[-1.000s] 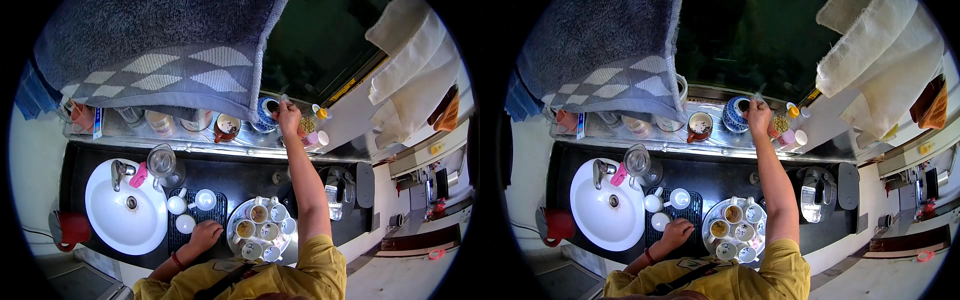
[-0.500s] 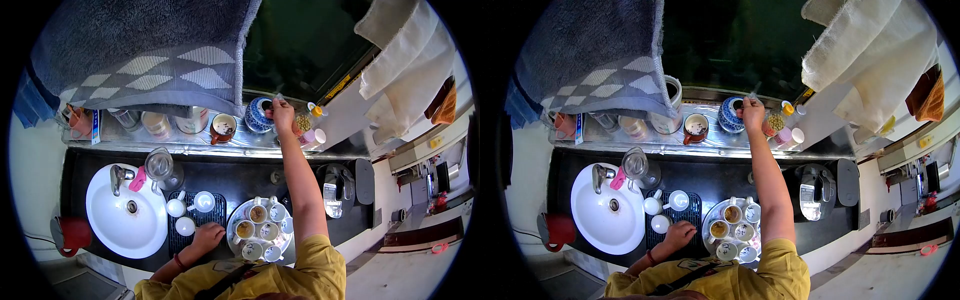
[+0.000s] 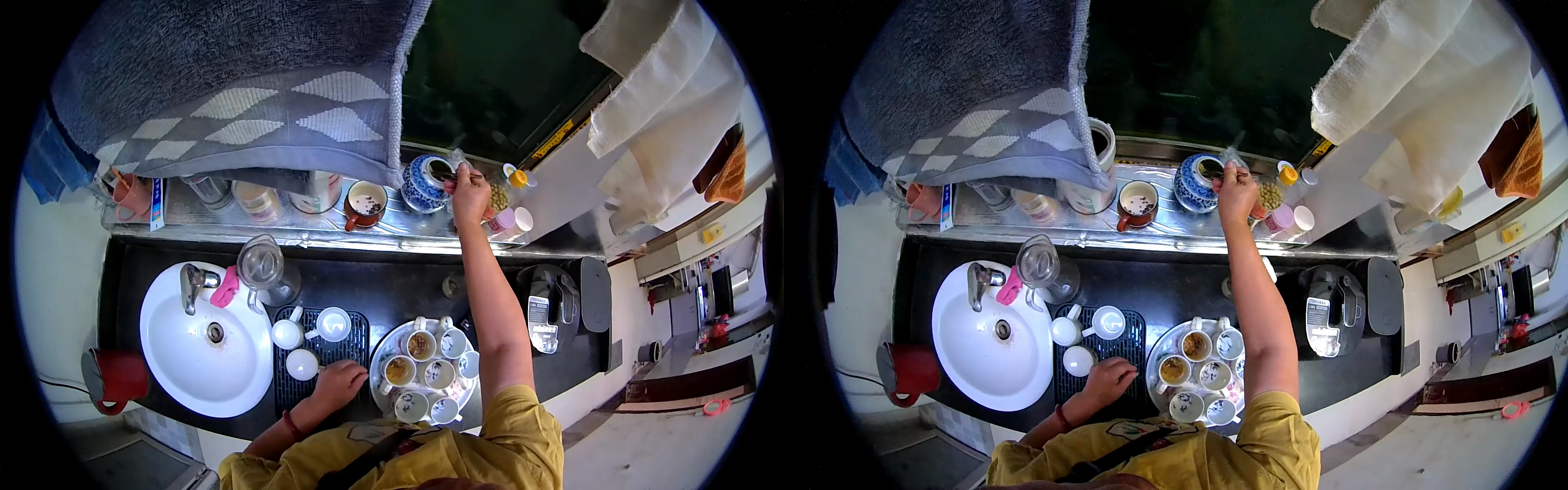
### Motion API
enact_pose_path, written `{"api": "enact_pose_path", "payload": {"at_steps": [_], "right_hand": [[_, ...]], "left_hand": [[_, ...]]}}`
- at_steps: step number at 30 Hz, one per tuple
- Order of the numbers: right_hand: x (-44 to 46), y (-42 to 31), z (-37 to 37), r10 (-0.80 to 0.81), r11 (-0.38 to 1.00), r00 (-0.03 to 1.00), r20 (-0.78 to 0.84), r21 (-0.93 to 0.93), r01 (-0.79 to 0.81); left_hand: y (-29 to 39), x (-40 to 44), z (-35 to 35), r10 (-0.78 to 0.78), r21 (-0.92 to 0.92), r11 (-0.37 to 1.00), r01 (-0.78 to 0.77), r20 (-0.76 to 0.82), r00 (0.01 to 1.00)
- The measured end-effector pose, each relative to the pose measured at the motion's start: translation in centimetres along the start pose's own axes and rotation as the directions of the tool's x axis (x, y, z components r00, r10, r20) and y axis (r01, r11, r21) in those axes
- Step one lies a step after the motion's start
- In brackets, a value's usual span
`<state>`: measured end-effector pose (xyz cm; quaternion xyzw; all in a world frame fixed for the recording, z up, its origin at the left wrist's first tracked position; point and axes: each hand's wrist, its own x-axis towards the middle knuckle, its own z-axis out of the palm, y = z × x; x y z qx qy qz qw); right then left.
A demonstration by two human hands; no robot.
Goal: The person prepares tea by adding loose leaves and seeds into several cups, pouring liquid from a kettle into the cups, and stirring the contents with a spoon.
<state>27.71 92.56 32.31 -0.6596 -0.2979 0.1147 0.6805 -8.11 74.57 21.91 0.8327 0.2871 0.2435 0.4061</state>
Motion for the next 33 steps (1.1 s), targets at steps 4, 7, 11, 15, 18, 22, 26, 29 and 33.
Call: {"api": "enact_pose_path", "payload": {"at_steps": [4,7,11,15,18,22,26,29,33], "right_hand": [[-1.0,-1.1,-0.9,-0.013,0.998,0.999,-0.038,0.066,0.015],[-1.2,-0.8,-2.0,-0.079,0.992,0.995,-0.054,0.095,0.084],[-1.7,-1.0,-2.7,-0.076,0.987,0.993,-0.085,0.136,0.087],[-2.1,-1.0,-3.4,-0.039,0.965,0.990,-0.136,0.251,0.072],[-2.7,-1.1,-3.8,-0.050,0.969,0.989,-0.140,0.235,0.082],[-3.3,-0.8,-4.0,-0.078,0.968,0.989,-0.129,0.227,0.106],[-3.9,-0.4,-3.7,-0.139,0.967,0.986,-0.091,0.200,0.155],[-4.0,0.0,-3.7,-0.199,0.965,0.977,-0.072,0.158,0.208],[-3.9,-0.2,-4.1,-0.291,0.953,0.956,-0.025,0.077,0.292]], "left_hand": [[0.1,0.6,0.0,-0.012,-0.034,0.999,0.013,0.032,0.999],[0.1,1.6,-0.2,-0.034,-0.096,0.995,0.037,0.026,0.999],[0.8,4.6,-1.3,-0.153,-0.292,0.942,0.166,0.068,0.986],[0.5,9.8,-2.0,-0.297,-0.695,0.630,0.348,0.199,0.934],[1.3,15.4,-3.5,-0.328,-0.851,0.329,0.409,0.303,0.895],[1.5,24.3,-3.5,-0.330,-0.832,0.444,0.333,0.194,0.924],[1.4,31.8,-2.4,-0.162,-0.526,0.850,0.030,-0.206,0.965],[3.0,34.5,-2.3,0.066,-0.048,0.995,-0.091,-0.378,0.924],[3.8,36.1,-2.2,0.196,0.218,0.967,-0.130,-0.314,0.929]]}}
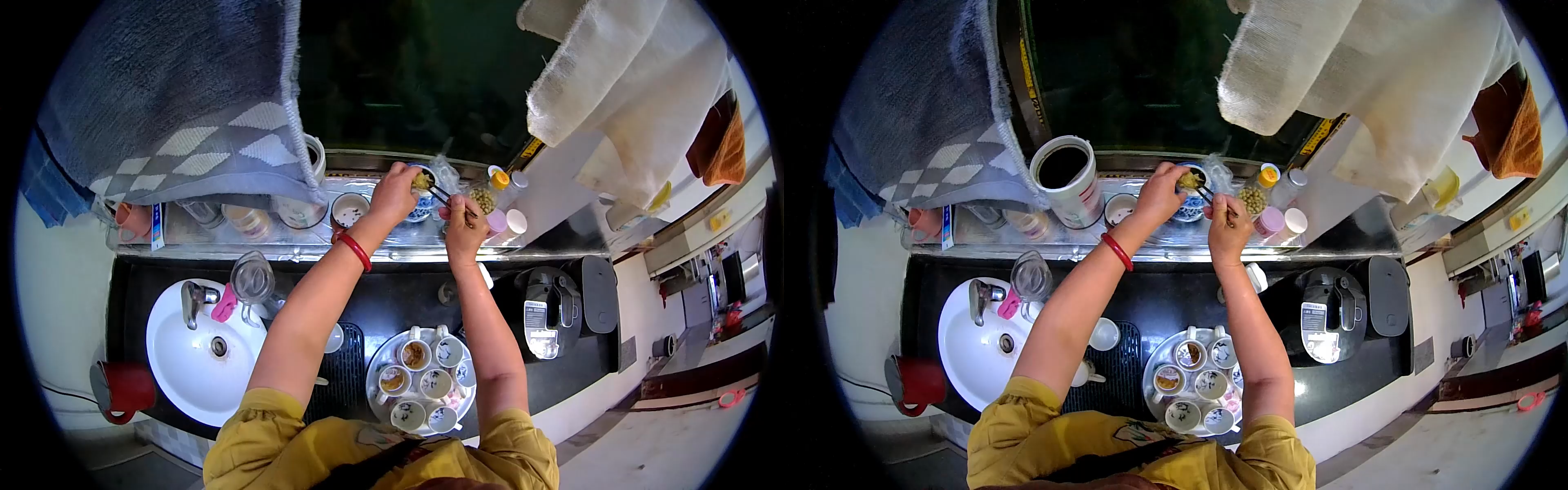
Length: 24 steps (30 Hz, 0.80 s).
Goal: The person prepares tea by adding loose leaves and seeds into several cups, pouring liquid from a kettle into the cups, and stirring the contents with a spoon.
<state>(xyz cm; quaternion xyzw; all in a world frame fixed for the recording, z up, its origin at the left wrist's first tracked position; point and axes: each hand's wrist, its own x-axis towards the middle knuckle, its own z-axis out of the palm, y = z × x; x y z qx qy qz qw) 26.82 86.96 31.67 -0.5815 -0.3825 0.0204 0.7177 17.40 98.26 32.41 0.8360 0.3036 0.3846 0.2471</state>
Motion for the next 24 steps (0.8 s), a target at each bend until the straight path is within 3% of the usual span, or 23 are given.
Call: {"api": "enact_pose_path", "payload": {"at_steps": [3,5,9,14,16,17,18,19,20,21,23,24], "right_hand": [[0.1,-0.4,-0.2,-0.053,0.996,0.998,0.027,-0.067,0.055],[0.3,-0.2,-0.4,-0.172,0.962,0.980,0.100,-0.195,0.189],[0.2,-1.4,0.0,-0.109,0.986,0.991,0.079,-0.115,0.117],[0.9,-0.5,0.2,-0.120,0.964,0.987,0.105,-0.223,0.141],[1.4,-0.1,0.5,-0.054,0.970,0.995,0.084,-0.231,0.072],[1.6,0.3,0.8,0.012,0.972,0.998,0.065,-0.237,0.003],[1.9,0.6,1.1,0.017,0.972,0.998,0.062,-0.235,-0.002],[2.3,1.0,1.5,0.051,0.972,0.995,0.084,-0.232,-0.030],[2.7,1.2,1.9,0.083,0.972,0.991,0.106,-0.227,-0.058],[3.0,1.4,2.2,0.089,0.973,0.991,0.105,-0.223,-0.064],[3.4,1.7,2.7,0.216,0.903,0.951,0.221,-0.416,-0.108],[3.4,2.4,3.0,0.248,0.904,0.943,0.224,-0.404,-0.142]], "left_hand": [[-0.2,0.6,0.2,0.007,-0.007,1.000,-0.006,0.062,0.998],[-0.2,0.9,0.3,0.001,-0.042,0.999,0.002,0.072,0.997],[-0.5,1.2,0.4,0.031,-0.019,0.999,-0.030,0.065,0.997],[-1.4,1.4,1.8,0.018,0.012,1.000,-0.018,-0.028,0.999],[-1.7,1.5,1.9,-0.200,-0.246,0.953,0.177,-0.070,0.977],[-1.8,1.4,1.8,-0.200,-0.244,0.953,0.178,-0.068,0.977],[-1.9,1.2,1.7,-0.392,-0.563,0.729,0.390,0.123,0.912],[-1.8,1.0,1.2,-0.481,-0.749,0.361,0.556,0.361,0.799],[-1.4,0.4,0.4,-0.460,-0.791,0.233,0.566,0.423,0.780],[-1.7,-0.1,0.2,-0.464,-0.787,0.236,0.570,0.424,0.778],[-2.1,-1.4,-0.5,-0.317,-0.800,-0.032,0.600,0.577,0.753],[-2.2,-2.1,-0.9,-0.323,-0.778,-0.058,0.626,0.608,0.726]]}}
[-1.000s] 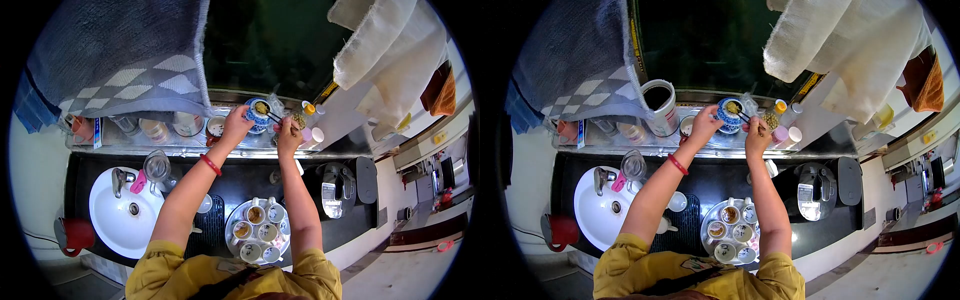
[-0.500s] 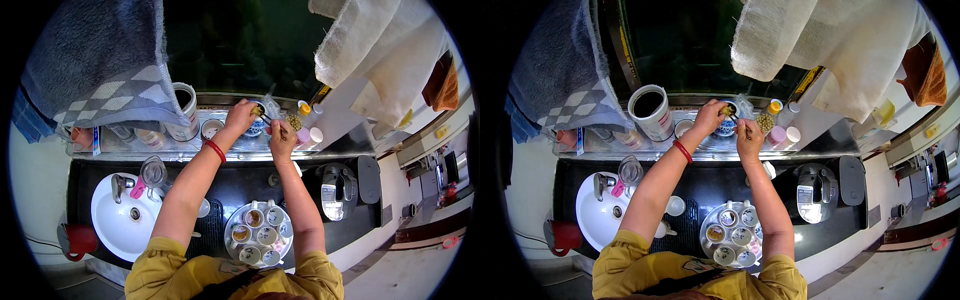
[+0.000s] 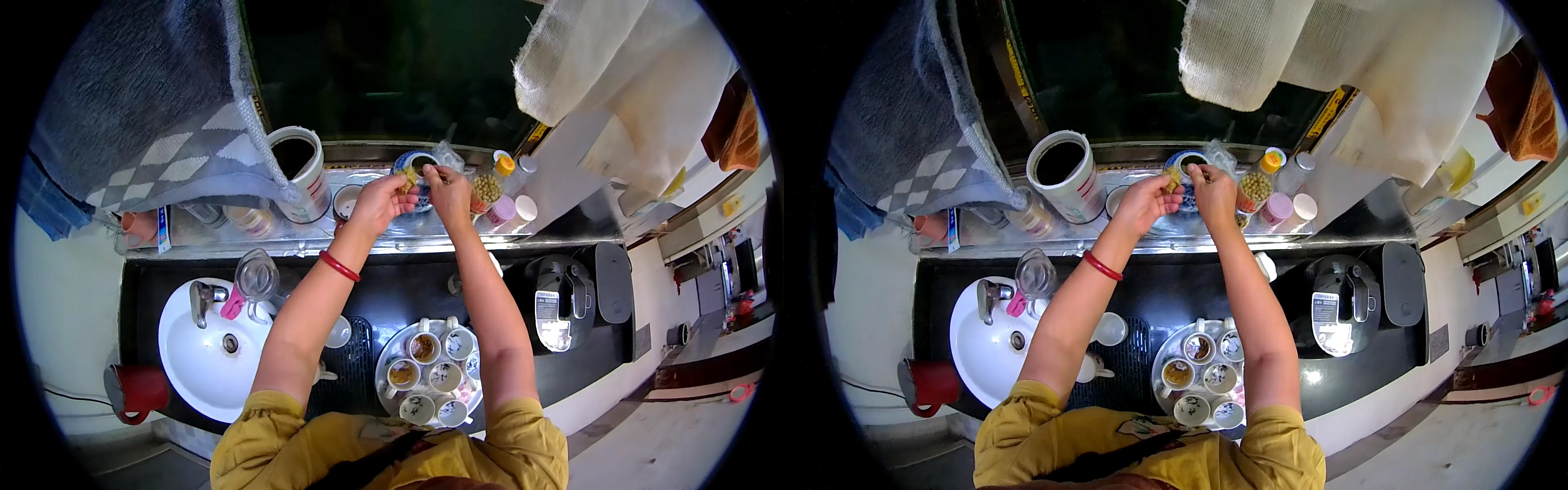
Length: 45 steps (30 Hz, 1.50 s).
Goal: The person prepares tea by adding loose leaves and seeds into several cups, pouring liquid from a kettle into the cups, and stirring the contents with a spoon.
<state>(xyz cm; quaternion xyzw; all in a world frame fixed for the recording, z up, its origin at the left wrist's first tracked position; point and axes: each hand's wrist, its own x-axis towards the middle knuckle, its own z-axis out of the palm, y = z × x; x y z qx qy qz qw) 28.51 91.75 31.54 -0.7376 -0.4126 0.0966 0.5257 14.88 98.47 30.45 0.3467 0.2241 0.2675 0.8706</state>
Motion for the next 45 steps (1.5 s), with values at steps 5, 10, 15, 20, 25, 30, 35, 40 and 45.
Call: {"api": "enact_pose_path", "payload": {"at_steps": [5,10,15,20,25,30,35,40,45], "right_hand": [[-1.8,0.5,0.0,0.057,0.997,0.991,0.118,0.049,-0.063],[-9.7,0.0,-2.9,0.223,0.934,0.958,0.178,0.244,-0.262],[-22.9,2.2,-4.6,0.112,0.896,0.918,0.381,0.361,-0.260],[-30.9,3.0,-7.0,0.323,0.885,0.869,0.375,0.205,-0.417],[-34.9,5.0,-9.1,0.469,0.741,0.786,0.403,0.305,-0.598],[-35.9,4.4,-11.0,0.603,0.492,0.678,0.419,0.474,-0.730],[-36.7,5.3,-12.4,0.631,0.317,0.634,0.447,0.597,-0.737],[-36.8,5.7,-12.7,0.638,0.411,0.655,0.406,0.540,-0.735],[-36.3,6.7,-12.4,0.438,0.812,0.828,0.350,0.242,-0.531]], "left_hand": [[-1.4,-4.8,-1.1,-0.053,-0.071,0.996,0.056,0.044,0.998],[-5.2,-10.6,-2.2,-0.120,-0.115,0.986,0.124,0.042,0.992],[-12.1,-17.5,-2.5,-0.221,-0.105,0.970,0.221,0.009,0.975],[-17.6,-23.0,-1.4,-0.293,0.099,0.948,0.302,-0.097,0.951],[-19.9,-25.4,-0.7,-0.354,0.165,0.915,0.368,-0.107,0.929],[-21.7,-26.0,-0.3,-0.413,-0.009,0.911,0.413,-0.052,0.909],[-22.4,-26.1,-0.4,-0.451,-0.106,0.886,0.451,0.027,0.892],[-22.9,-26.1,0.6,-0.473,-0.014,0.881,0.473,-0.045,0.880],[-23.6,-25.5,2.1,-0.399,0.083,0.908,0.411,-0.129,0.908]]}}
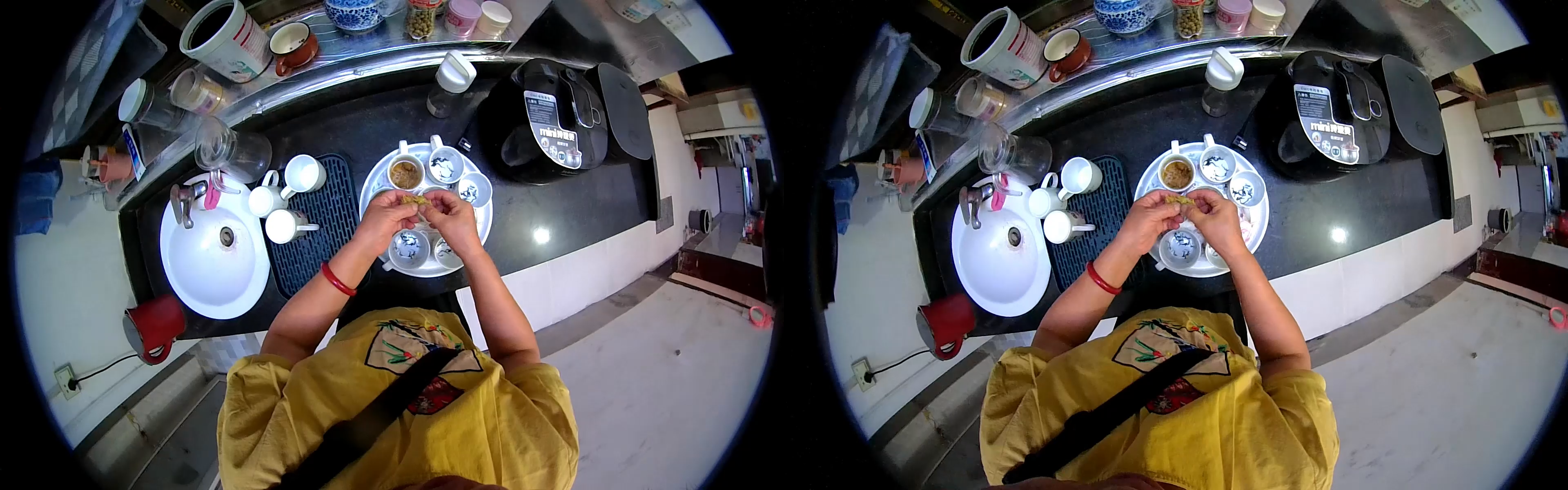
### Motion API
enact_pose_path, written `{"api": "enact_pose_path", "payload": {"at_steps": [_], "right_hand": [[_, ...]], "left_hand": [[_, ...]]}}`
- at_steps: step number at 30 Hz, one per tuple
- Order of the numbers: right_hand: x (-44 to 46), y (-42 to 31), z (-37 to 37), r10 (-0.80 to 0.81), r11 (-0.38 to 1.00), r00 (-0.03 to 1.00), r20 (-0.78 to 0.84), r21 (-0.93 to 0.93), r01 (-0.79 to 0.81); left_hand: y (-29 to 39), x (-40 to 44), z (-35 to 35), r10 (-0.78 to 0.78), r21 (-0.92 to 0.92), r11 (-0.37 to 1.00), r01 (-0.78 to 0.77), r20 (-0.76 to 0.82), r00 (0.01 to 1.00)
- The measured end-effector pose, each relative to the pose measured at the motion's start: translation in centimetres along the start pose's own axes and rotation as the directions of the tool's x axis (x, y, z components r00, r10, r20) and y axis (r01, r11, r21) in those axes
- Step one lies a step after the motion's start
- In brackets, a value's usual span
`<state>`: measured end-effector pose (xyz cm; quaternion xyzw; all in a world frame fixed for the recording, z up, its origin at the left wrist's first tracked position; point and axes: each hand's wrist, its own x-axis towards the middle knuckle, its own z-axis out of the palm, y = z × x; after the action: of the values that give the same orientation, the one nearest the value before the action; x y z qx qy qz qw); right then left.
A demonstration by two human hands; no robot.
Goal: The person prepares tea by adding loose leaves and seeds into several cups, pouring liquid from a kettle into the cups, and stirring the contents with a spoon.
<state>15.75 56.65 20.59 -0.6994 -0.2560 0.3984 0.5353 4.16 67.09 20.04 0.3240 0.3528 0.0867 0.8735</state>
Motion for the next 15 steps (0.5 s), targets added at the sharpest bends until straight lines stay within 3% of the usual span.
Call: {"api": "enact_pose_path", "payload": {"at_steps": [6,9,11,15], "right_hand": [[1.2,0.1,-1.5,0.127,0.977,0.987,0.096,0.161,-0.142],[1.5,-0.3,-1.9,0.212,0.928,0.971,0.109,0.288,-0.235],[1.7,-0.3,-2.1,0.255,0.891,0.961,0.107,0.360,-0.277],[2.2,0.5,-2.6,0.320,0.794,0.934,0.156,0.493,-0.355]], "left_hand": [[-0.3,1.1,0.3,0.016,0.173,0.985,-0.010,-0.031,0.999],[-0.7,1.8,0.3,0.003,0.099,0.995,0.000,-0.031,1.000],[-0.9,2.1,0.5,-0.027,-0.050,0.998,0.026,-0.005,1.000],[-1.2,2.3,1.0,-0.012,-0.101,0.995,0.011,-0.006,1.000]]}}
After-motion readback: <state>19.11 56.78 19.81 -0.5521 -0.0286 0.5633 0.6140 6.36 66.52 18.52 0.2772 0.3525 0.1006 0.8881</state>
